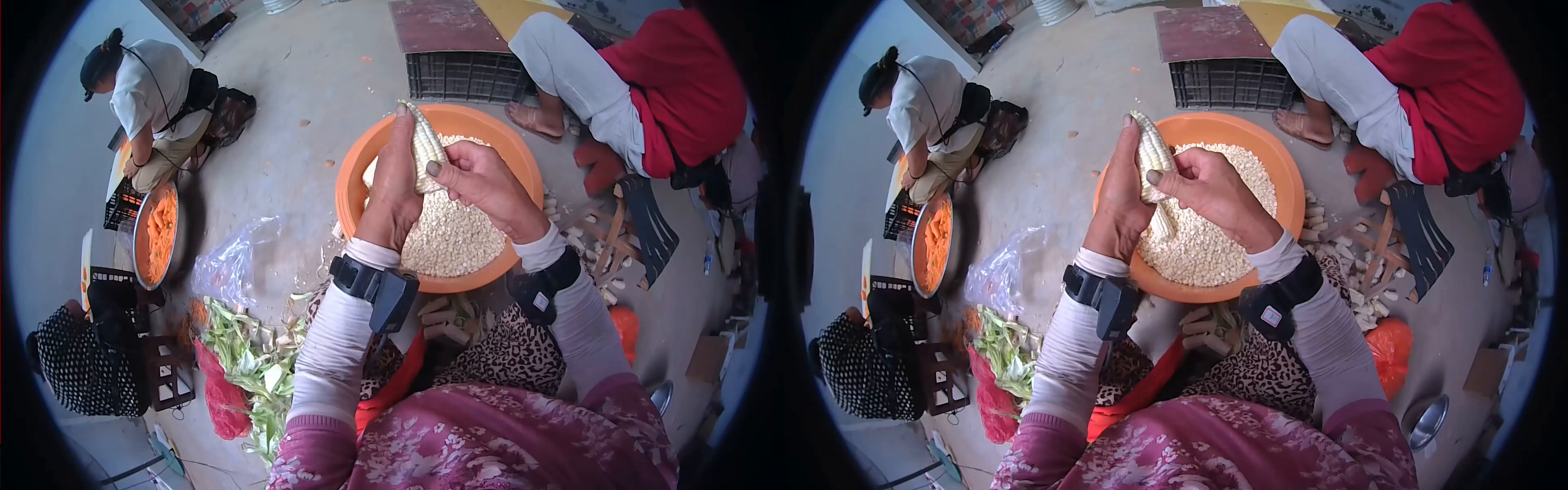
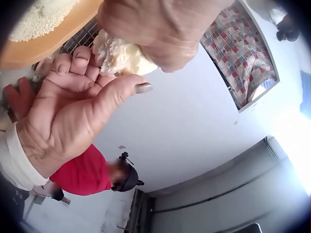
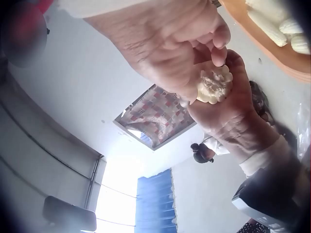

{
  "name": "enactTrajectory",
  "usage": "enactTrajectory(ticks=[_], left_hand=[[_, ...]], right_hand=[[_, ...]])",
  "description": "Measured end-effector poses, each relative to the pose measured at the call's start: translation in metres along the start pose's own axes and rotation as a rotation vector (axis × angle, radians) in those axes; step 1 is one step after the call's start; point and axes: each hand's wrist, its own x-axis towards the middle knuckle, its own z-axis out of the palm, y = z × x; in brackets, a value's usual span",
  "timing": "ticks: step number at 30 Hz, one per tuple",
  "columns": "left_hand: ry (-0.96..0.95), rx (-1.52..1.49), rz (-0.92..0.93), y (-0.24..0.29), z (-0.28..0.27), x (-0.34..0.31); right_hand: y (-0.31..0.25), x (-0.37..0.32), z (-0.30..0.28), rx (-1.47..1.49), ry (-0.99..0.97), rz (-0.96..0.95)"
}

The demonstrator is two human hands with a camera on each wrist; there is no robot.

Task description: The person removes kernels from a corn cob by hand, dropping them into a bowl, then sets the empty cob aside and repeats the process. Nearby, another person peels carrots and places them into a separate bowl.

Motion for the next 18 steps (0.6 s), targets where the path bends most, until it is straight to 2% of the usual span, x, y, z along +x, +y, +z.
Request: enactTrajectory(ticks=[3,5,18], left_hand=[[-0.011,-0.010,-0.009,0.002,-0.003,0.004],[-0.035,-0.027,-0.028,0.000,-0.002,0.007],[-0.039,-0.039,-0.065,-0.004,-0.009,0.012]], right_hand=[[0.003,0.002,0.005,-0.001,0.025,-0.039],[0.006,0.003,0.005,0.022,0.092,-0.178],[0.000,-0.005,0.002,-0.073,0.001,-0.197]])
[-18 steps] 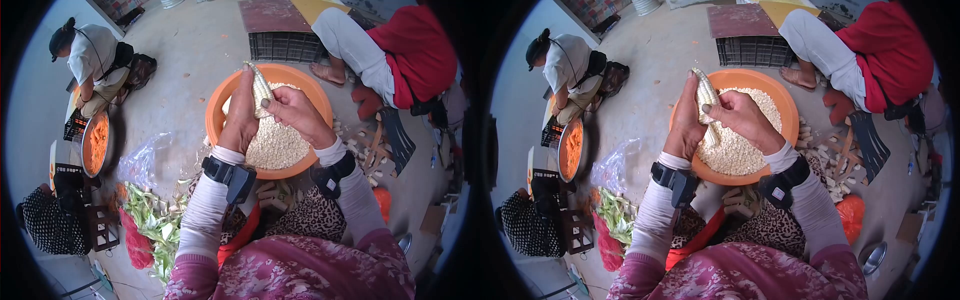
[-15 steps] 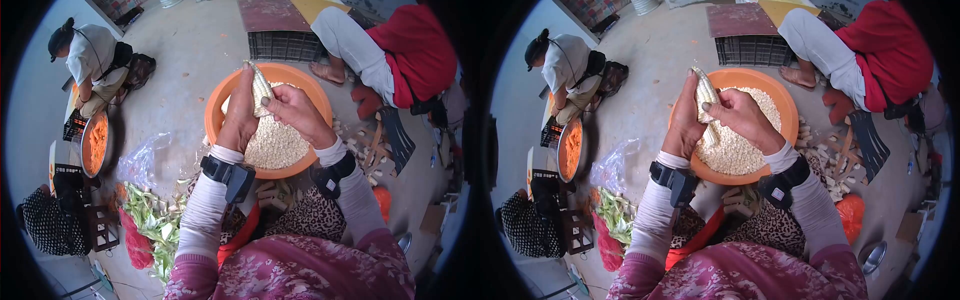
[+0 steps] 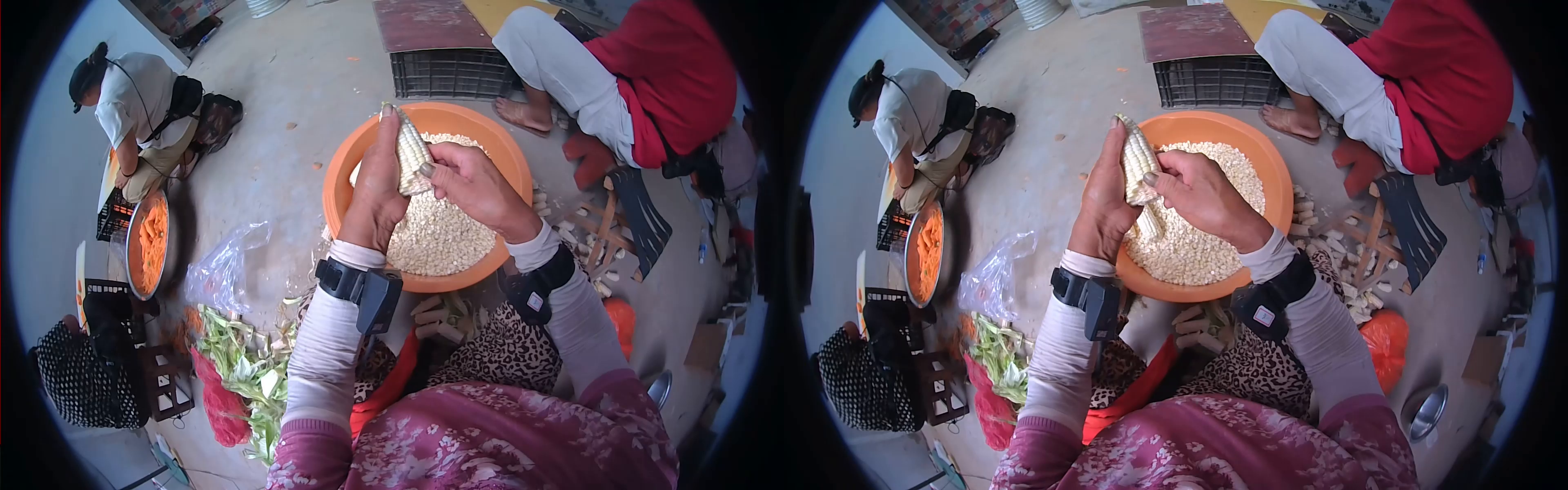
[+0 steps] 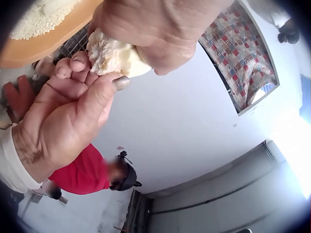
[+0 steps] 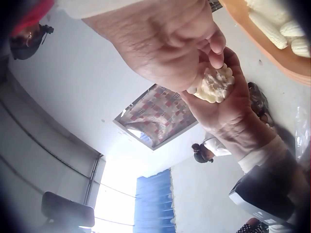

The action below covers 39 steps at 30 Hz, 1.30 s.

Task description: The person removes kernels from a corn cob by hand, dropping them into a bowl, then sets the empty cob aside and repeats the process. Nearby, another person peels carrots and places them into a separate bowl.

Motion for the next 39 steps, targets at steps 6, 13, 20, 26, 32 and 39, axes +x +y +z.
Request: enactTrajectory(ticks=[6,13,20,26,32,39], left_hand=[[-0.051,-0.090,-0.034,0.007,0.003,-0.006],[0.076,0.026,0.029,-0.004,0.006,-0.001],[0.073,0.117,0.064,-0.002,0.011,-0.007],[0.049,0.012,-0.016,0.000,0.004,-0.003],[0.066,0.108,0.060,-0.004,0.005,-0.001],[0.085,0.122,0.061,-0.002,0.007,-0.002]], right_hand=[[-0.002,-0.005,0.000,0.126,0.055,0.116],[0.011,0.002,0.007,0.067,0.055,0.086],[0.002,0.000,0.004,-0.053,0.017,0.138],[0.007,-0.002,-0.001,0.099,0.035,0.181],[0.013,0.000,0.006,0.355,0.090,0.206],[0.014,0.002,0.007,0.365,0.109,0.220]])
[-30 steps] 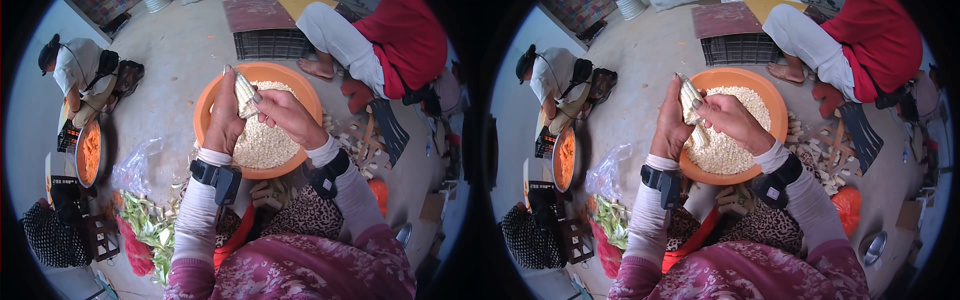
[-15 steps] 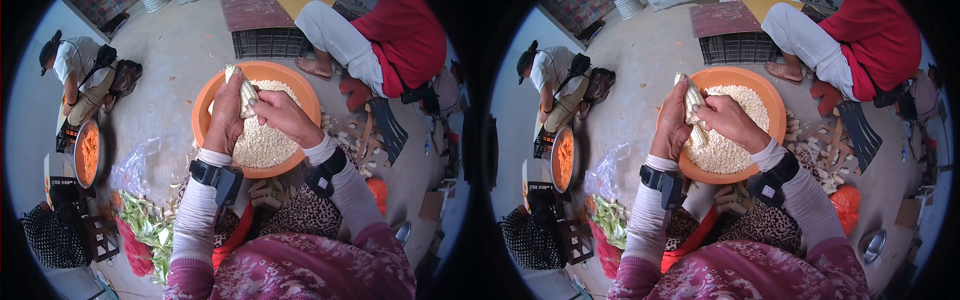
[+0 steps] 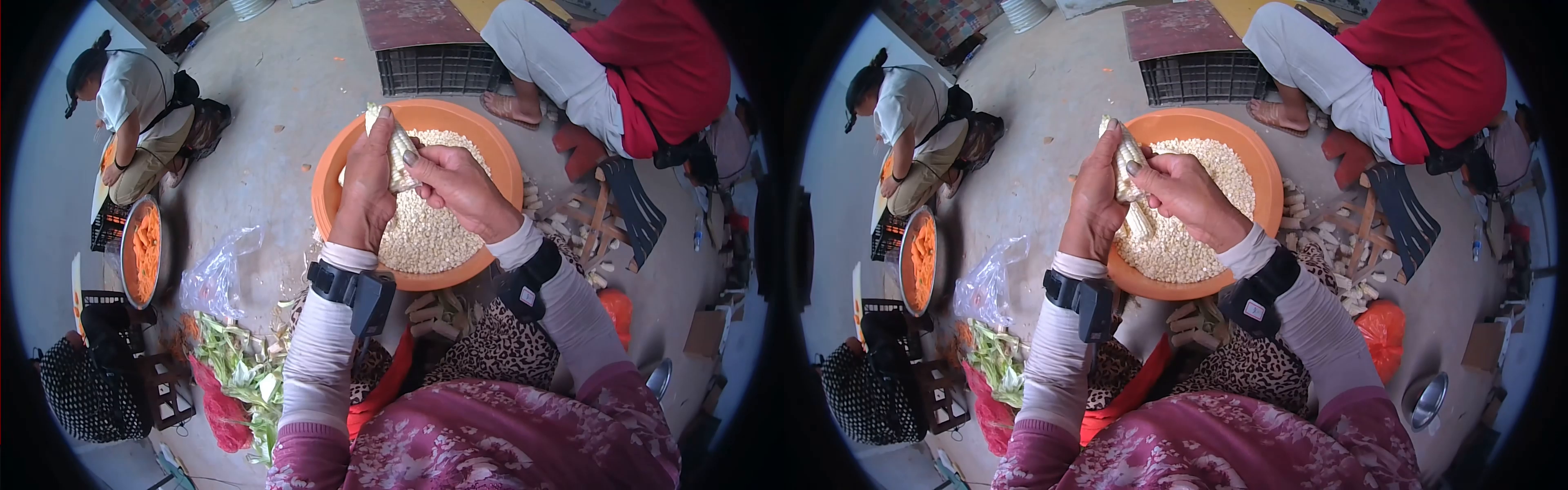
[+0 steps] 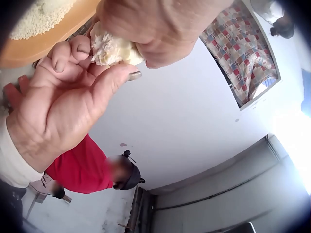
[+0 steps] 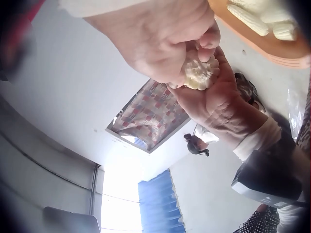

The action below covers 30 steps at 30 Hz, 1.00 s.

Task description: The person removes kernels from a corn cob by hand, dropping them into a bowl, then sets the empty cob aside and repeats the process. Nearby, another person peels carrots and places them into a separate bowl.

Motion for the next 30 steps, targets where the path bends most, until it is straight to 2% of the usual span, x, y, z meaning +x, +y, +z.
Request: enactTrajectory(ticks=[6,11,15,17,20,24,30], left_hand=[[-0.033,-0.010,0.000,0.002,-0.002,0.000],[-0.063,-0.154,-0.079,0.001,-0.009,0.006],[-0.017,-0.103,-0.049,-0.003,-0.004,0.004],[-0.004,0.038,0.048,-0.006,0.001,0.001],[-0.011,0.060,0.067,-0.007,0.003,0.000],[-0.003,0.094,0.107,-0.005,0.003,0.000],[-0.038,-0.101,-0.036,0.000,-0.005,0.002]], right_hand=[[0.002,0.000,-0.003,0.013,-0.054,-0.015],[0.003,0.000,-0.005,0.129,-0.114,-0.035],[0.000,0.000,-0.002,0.181,-0.077,-0.004],[-0.003,-0.002,0.000,0.000,-0.049,0.009],[-0.010,-0.004,0.004,-0.117,-0.023,-0.010],[-0.006,-0.002,-0.003,-0.099,-0.045,-0.004],[0.000,0.000,-0.007,-0.038,-0.086,-0.027]])
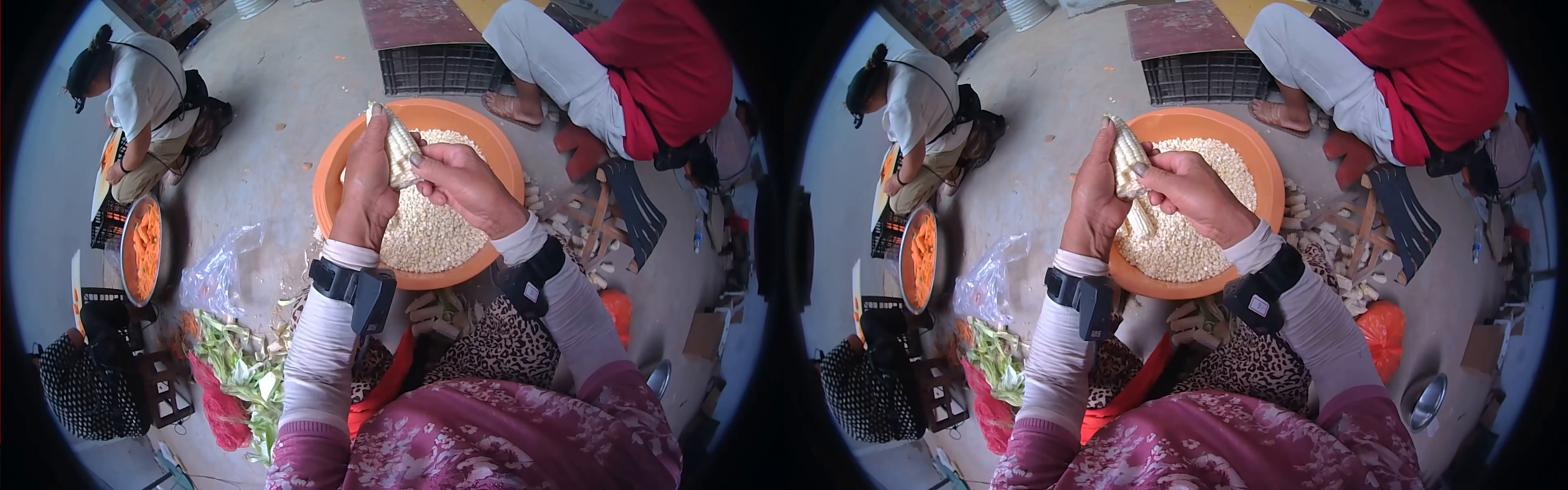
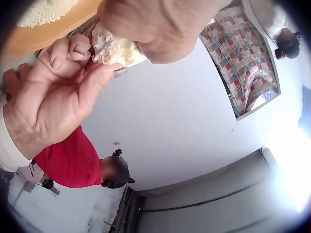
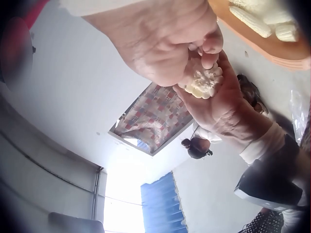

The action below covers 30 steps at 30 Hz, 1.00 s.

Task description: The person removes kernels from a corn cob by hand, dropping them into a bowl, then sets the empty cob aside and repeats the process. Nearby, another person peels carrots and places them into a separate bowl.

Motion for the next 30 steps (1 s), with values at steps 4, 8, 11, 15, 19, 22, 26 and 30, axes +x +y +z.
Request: enactTrajectory(ticks=[4,8,11,15,19,22,26,30], left_hand=[[-0.049,-0.030,-0.005,0.004,-0.001,-0.001],[-0.067,-0.025,0.007,0.005,0.010,-0.009],[-0.116,-0.075,0.015,0.001,0.009,-0.006],[-0.106,-0.051,0.015,-0.002,0.007,-0.004],[-0.038,-0.054,-0.012,-0.006,0.005,-0.004],[0.018,-0.058,-0.016,-0.008,0.006,-0.003],[0.064,-0.063,-0.001,-0.011,0.004,-0.003],[0.081,-0.103,0.002,-0.012,0.007,-0.004]], right_hand=[[-0.007,-0.002,0.005,0.355,-0.020,0.038],[-0.003,-0.002,0.005,0.480,0.004,0.071],[0.004,-0.001,0.003,0.386,0.018,0.050],[0.005,-0.002,0.001,0.352,-0.001,0.034],[0.007,-0.002,0.002,0.344,0.005,0.064],[0.009,-0.001,0.000,0.320,0.008,0.072],[0.008,-0.002,0.003,0.285,0.012,0.069],[0.008,-0.002,0.001,0.263,0.010,0.070]])
